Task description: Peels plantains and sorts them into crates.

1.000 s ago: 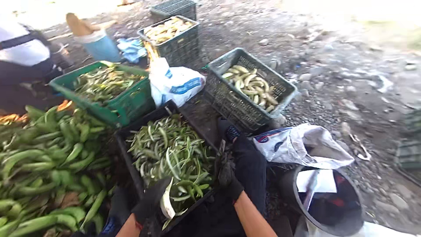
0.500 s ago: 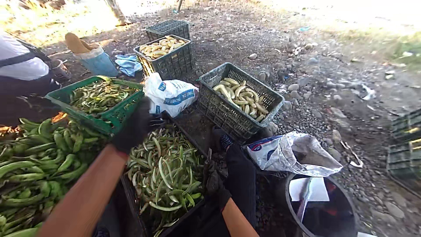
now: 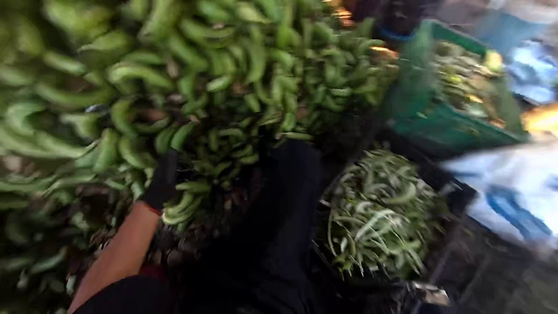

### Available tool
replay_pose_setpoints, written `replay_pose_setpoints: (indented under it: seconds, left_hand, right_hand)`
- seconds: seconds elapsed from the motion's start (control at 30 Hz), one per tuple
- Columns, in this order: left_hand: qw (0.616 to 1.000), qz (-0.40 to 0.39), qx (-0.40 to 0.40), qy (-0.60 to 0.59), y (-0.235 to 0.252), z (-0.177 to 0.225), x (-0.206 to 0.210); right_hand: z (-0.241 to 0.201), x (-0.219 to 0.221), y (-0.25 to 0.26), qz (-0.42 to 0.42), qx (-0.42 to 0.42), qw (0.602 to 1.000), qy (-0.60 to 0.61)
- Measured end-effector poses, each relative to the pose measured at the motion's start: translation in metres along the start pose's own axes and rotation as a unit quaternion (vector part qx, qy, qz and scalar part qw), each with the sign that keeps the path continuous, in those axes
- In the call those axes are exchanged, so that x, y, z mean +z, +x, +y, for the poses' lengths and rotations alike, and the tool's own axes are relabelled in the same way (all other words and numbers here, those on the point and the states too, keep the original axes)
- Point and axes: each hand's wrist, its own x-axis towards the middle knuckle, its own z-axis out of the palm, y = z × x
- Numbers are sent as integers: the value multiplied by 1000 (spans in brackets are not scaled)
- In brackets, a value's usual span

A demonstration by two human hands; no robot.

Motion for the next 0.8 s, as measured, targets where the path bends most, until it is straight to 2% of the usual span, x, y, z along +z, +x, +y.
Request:
replay_pose_setpoints:
  seconds: [0.03, 0.07, 0.1, 0.17, 0.23, 0.27, 0.3, 0.37, 0.43, 0.47, 0.53, 0.63, 0.67, 0.73, 0.77, 0.8]
  left_hand:
    - [997, 7, 73, 22, 30, -66, -24]
    - [993, 15, 107, 44, 43, -114, -36]
    - [986, 24, 129, 100, 39, -149, -39]
    - [965, 17, 133, 224, 14, -180, -25]
    - [959, -32, 112, 257, -8, -175, 2]
    - [952, -74, 117, 274, -3, -178, 14]
    - [938, -127, 133, 294, 5, -178, 25]
    - [898, -214, 173, 343, 26, -166, 52]
    - [851, -248, 222, 406, 41, -147, 79]
    - [821, -248, 254, 447, 47, -135, 95]
    - [756, -215, 324, 527, 64, -117, 135]
    - [676, -166, 429, 576, 110, -119, 190]
    - [630, -141, 460, 610, 126, -116, 202]
    - [507, -69, 477, 715, 144, -99, 214]
    - [492, -47, 463, 736, 153, -91, 219]
    - [534, -52, 440, 720, 161, -83, 222]
  right_hand:
    - [21, -27, 20, -104, -46, 993, -12]
    - [37, -48, 44, -170, -78, 982, -3]
    - [42, -57, 59, -203, -94, 975, -3]
    - [41, -56, 75, -206, -100, 970, -80]
    - [37, -35, 90, -150, -136, 963, -178]
    - [31, -20, 94, -117, -169, 953, -224]
    - [20, -9, 96, -122, -206, 932, -273]
    - [-6, 17, 98, -121, -272, 899, -320]
    - [-25, 34, 97, -119, -299, 898, -299]
    - [-31, 37, 99, -118, -299, 905, -279]
    - [-39, 38, 97, -95, -242, 946, -192]
    - [-31, 28, 74, -70, -181, 972, -135]
    - [-21, 20, 64, -73, -171, 973, -135]
    - [3, 1, 45, -107, -142, 976, -127]
    - [16, -9, 36, -118, -120, 979, -113]
    - [28, -16, 25, -117, -103, 982, -103]
